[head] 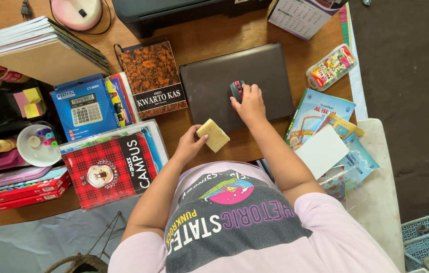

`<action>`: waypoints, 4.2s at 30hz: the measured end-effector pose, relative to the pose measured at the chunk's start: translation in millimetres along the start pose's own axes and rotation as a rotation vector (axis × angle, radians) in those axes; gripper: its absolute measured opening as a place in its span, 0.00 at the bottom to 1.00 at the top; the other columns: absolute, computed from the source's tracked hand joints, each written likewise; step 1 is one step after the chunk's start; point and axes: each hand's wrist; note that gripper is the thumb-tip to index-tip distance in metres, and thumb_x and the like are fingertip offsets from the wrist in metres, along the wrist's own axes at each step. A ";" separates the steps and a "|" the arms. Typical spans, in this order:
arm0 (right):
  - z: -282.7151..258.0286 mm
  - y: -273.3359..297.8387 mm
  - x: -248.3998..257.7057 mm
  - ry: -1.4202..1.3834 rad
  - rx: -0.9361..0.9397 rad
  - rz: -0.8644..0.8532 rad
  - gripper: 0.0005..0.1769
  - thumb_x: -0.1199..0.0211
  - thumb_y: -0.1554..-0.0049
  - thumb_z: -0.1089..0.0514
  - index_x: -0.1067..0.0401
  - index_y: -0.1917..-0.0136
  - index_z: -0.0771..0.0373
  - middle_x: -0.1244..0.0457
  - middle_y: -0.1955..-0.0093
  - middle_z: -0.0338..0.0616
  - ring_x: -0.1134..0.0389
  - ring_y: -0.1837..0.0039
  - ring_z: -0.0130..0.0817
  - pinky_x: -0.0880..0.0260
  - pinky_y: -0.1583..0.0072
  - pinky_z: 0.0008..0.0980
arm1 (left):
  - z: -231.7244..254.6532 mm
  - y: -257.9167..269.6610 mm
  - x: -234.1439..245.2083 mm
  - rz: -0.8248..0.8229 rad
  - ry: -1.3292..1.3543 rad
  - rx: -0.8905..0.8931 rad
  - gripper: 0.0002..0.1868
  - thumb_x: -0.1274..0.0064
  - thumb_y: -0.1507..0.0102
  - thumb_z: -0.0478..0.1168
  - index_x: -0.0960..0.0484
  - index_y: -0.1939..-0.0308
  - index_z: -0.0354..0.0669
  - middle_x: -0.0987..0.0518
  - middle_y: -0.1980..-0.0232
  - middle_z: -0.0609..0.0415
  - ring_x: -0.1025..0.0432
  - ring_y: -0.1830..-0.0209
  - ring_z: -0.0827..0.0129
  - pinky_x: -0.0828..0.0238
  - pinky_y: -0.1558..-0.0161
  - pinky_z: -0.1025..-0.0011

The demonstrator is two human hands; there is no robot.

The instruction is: Organizing books, notebooks, and stationery on a desk, and cleaning a laptop and printer with a cloth.

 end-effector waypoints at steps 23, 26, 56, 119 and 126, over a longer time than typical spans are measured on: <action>290.1 -51.5 -10.3 -0.195 -0.913 0.471 0.54 0.20 0.48 0.35 0.48 0.25 0.57 0.47 0.34 0.58 0.38 0.31 0.58 0.34 0.30 0.51 | 43.5 -14.5 -21.1 -0.092 -0.108 0.029 0.24 0.38 0.37 0.50 0.22 0.39 0.52 0.18 0.57 0.44 0.22 0.59 0.61 0.22 0.56 0.64; 289.8 -55.3 2.0 -0.203 -1.082 0.302 0.62 0.23 0.47 0.29 0.58 0.21 0.58 0.50 0.29 0.60 0.42 0.26 0.60 0.38 0.27 0.55 | 53.0 -16.7 -25.2 -0.101 -0.124 0.042 0.24 0.38 0.37 0.50 0.21 0.39 0.52 0.19 0.59 0.45 0.23 0.59 0.63 0.23 0.57 0.65; 286.5 -80.1 -6.9 -1.167 -0.996 0.709 0.28 0.28 0.49 0.63 0.29 0.36 0.67 0.32 0.45 0.58 0.25 0.42 0.50 0.17 0.49 0.44 | 50.3 5.3 -11.1 0.185 0.030 -0.078 0.24 0.38 0.39 0.48 0.22 0.39 0.55 0.20 0.50 0.45 0.22 0.51 0.53 0.21 0.52 0.59; -724.1 -63.8 -285.8 -1.253 -0.472 -0.834 0.38 0.30 0.40 0.52 0.43 0.25 0.70 0.39 0.33 0.64 0.31 0.36 0.62 0.22 0.41 0.55 | -189.6 228.3 437.3 0.508 0.701 -0.100 0.18 0.53 0.28 0.49 0.24 0.36 0.49 0.15 0.58 0.54 0.27 0.61 0.79 0.30 0.55 0.78; -730.9 -70.5 -288.7 -0.757 -0.194 -0.704 0.32 0.32 0.43 0.45 0.31 0.32 0.64 0.30 0.49 0.56 0.24 0.58 0.47 0.19 0.62 0.39 | -178.3 234.3 437.1 0.495 0.728 -0.112 0.19 0.54 0.28 0.48 0.24 0.36 0.48 0.16 0.58 0.54 0.27 0.61 0.79 0.31 0.56 0.79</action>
Point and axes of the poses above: each hand's wrist, its own y-axis away from the middle knuckle, its own x-axis out of the back of the hand, z = x × y
